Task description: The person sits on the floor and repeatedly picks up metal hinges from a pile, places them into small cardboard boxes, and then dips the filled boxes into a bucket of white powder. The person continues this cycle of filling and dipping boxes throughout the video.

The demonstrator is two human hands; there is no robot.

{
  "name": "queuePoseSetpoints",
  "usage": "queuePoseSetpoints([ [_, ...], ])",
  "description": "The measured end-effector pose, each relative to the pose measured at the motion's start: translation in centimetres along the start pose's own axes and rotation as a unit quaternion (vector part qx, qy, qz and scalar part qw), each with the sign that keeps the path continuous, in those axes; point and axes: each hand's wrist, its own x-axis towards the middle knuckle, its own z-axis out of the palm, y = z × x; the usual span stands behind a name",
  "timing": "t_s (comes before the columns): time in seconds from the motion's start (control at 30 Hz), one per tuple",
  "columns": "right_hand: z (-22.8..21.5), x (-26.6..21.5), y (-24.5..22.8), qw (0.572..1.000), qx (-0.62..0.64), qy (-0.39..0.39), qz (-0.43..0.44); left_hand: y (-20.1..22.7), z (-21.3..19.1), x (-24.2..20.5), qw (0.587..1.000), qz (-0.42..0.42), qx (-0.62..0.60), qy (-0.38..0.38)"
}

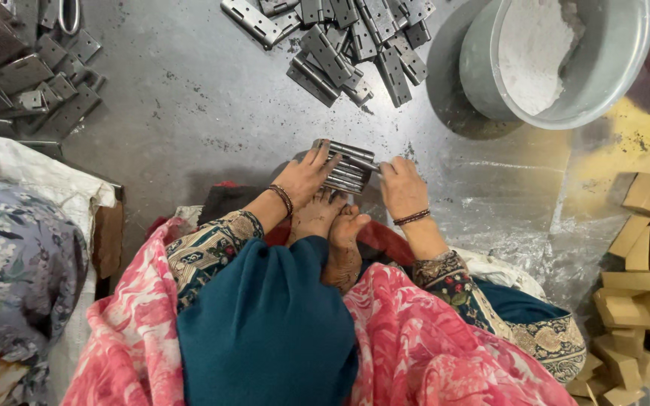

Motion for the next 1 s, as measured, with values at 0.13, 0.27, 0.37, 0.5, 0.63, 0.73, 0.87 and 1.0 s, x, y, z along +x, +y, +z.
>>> queuePoseSetpoints([
  [0.13, 1.7, 1.1, -0.4, 0.999, -0.020, -0.003, -0.032, -1.3, -0.3, -0.8, 0.975, 0.002, -0.199, 0.104],
  [0.27, 4.6, 2.8, -2.4, 0.998, -0.002, -0.002, -0.061, -2.8, 0.1, -0.6, 0.901, -0.111, -0.381, 0.173],
  [0.37, 5.3, 2.7, -2.2, 0.998, 0.026, 0.002, -0.055, -3.4, 1.1, 0.7, 0.885, -0.156, -0.413, 0.148],
  [0.5, 5.0, 2.4, 0.8, 0.974, 0.226, -0.009, 0.033, -4.9, 2.0, 2.8, 0.887, -0.187, -0.405, 0.122],
  [0.63, 5.5, 2.3, 3.9, 0.908, 0.333, -0.087, 0.240, -5.8, 2.9, 3.8, 0.785, -0.347, -0.512, -0.026],
  [0.73, 6.4, 3.2, 4.7, 0.776, 0.501, -0.145, 0.354, -7.0, 3.3, 4.6, 0.755, -0.359, -0.547, -0.046],
  [0.87, 7.4, 3.6, 5.8, 0.790, 0.471, -0.184, 0.346, -7.3, 5.8, 5.4, 0.763, -0.346, -0.539, -0.093],
  [1.0, 8.0, 4.0, 5.7, 0.782, 0.475, -0.187, 0.358, -7.9, 7.6, 5.5, 0.858, -0.284, -0.425, -0.062],
])
